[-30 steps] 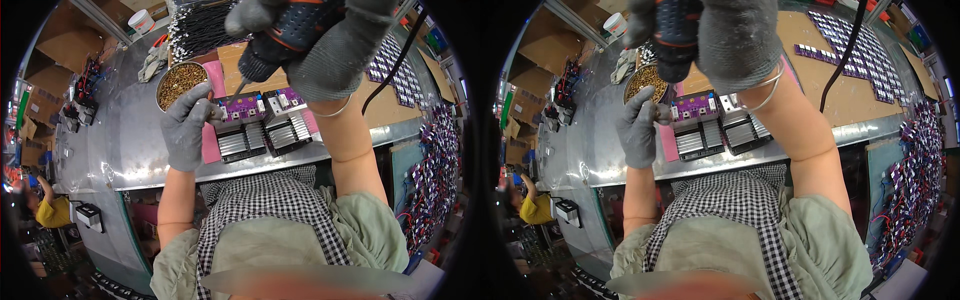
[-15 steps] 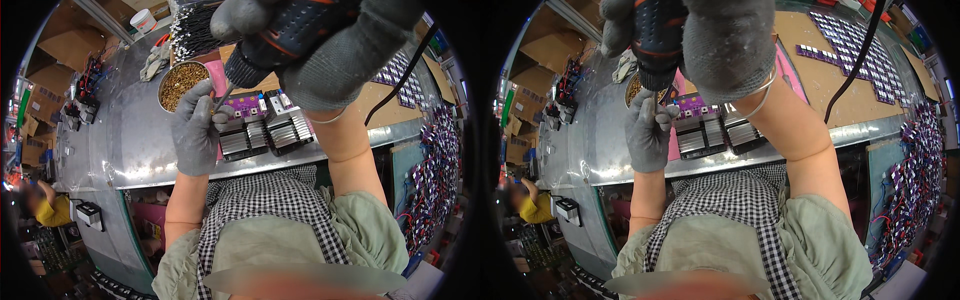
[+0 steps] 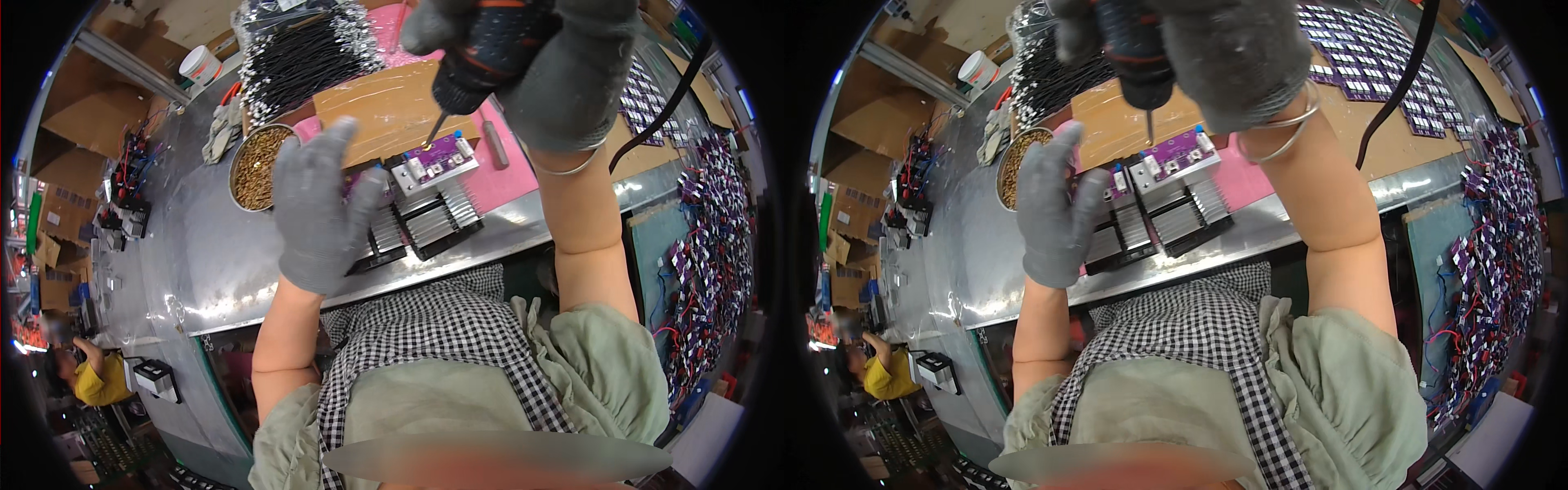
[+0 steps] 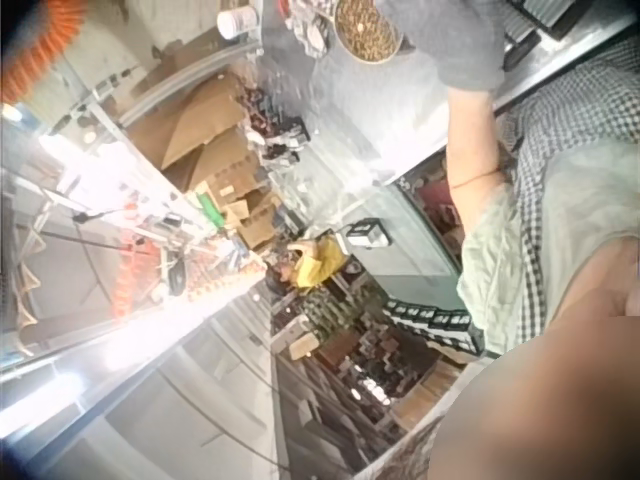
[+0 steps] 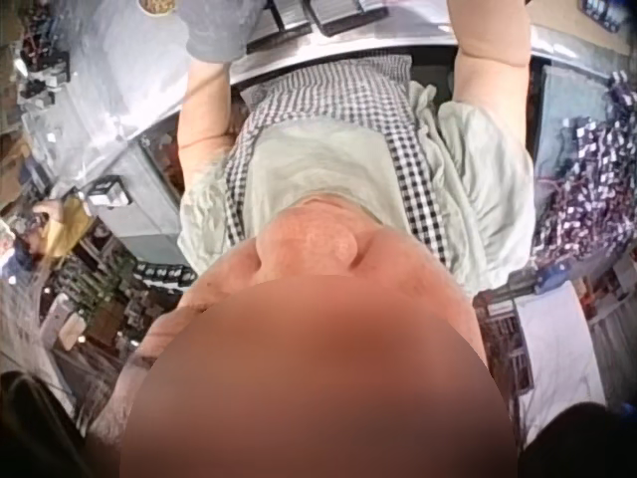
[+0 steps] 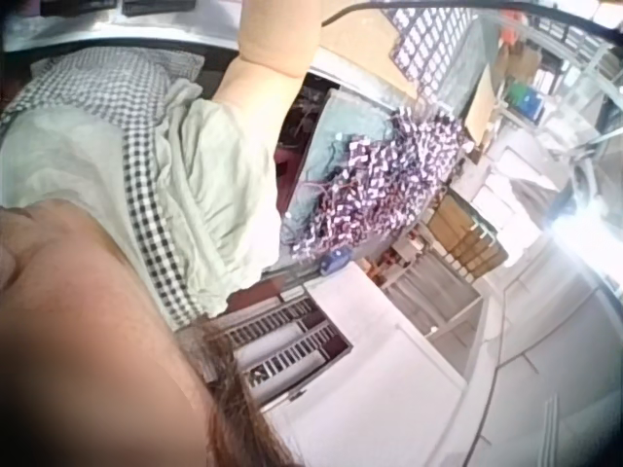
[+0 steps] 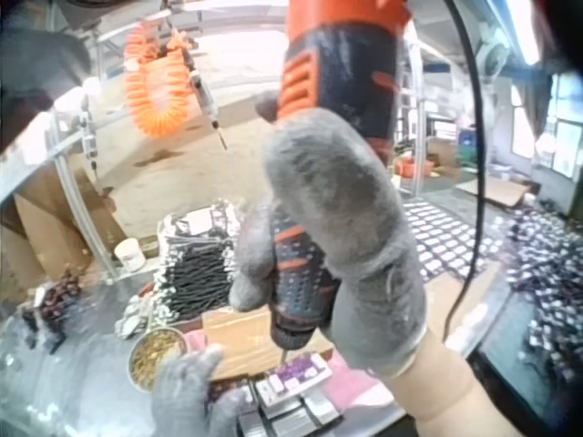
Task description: Assembling battery modules or electronic components using an electric screwdriver.
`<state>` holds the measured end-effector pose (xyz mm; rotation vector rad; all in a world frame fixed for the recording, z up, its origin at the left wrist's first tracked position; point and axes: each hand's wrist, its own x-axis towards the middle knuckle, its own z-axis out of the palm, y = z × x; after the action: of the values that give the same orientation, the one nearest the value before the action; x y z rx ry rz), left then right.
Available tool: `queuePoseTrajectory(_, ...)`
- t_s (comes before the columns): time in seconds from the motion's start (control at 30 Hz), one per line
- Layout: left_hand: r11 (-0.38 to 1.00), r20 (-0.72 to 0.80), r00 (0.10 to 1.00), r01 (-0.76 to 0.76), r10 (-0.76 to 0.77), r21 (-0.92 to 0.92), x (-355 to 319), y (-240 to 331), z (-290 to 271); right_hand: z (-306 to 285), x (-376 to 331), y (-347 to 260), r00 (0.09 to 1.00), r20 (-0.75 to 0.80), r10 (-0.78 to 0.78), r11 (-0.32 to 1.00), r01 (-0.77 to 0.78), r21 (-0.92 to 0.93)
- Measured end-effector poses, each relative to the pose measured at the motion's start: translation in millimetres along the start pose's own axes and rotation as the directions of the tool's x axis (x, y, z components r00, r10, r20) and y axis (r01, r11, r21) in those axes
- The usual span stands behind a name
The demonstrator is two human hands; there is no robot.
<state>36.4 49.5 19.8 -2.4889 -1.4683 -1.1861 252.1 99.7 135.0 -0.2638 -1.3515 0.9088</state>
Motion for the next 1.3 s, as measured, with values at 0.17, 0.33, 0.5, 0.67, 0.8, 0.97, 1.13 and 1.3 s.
queuePoseTrajectory(0.17,0.961,0.228,0.947,-0.255,0.226,0.106,5,17,35,-20,-7,1,0.990,-0.131,-0.049,0.995,0.060,0.077)
queuePoseTrajectory(0.33,0.919,0.187,0.902,-0.394,0.388,-0.008,5,24,32,-64,7,26,0.988,0.101,-0.118,0.754,0.023,0.657)
queuePoseTrajectory(0.5,0.960,0.228,0.935,-0.280,0.271,0.009,6,20,35,-43,-23,-1,0.949,-0.216,0.231,0.971,-0.239,-0.011)
queuePoseTrajectory(0.67,0.968,0.224,0.942,-0.238,0.250,-0.078,8,21,41,-77,-9,65,0.914,0.181,-0.363,0.930,0.343,0.133)
queuePoseTrajectory(0.8,0.977,0.227,0.951,-0.199,0.212,-0.080,7,21,41,-77,-8,67,0.922,0.202,-0.330,0.940,0.303,0.154)
queuePoseTrajectory(0.97,0.980,0.230,0.953,-0.187,0.198,-0.069,3,18,41,-62,-23,50,0.997,0.079,0.005,1.000,-0.006,0.015)
queuePoseTrajectory(1.13,0.983,0.224,0.959,-0.154,0.172,-0.095,1,16,43,-30,-18,30,0.950,-0.222,0.220,0.975,-0.215,0.048)
queuePoseTrajectory(1.3,0.978,0.435,0.900,0.075,0.018,-0.195,23,19,12,-53,-10,44,0.964,-0.011,0.264,0.962,-0.263,0.072)
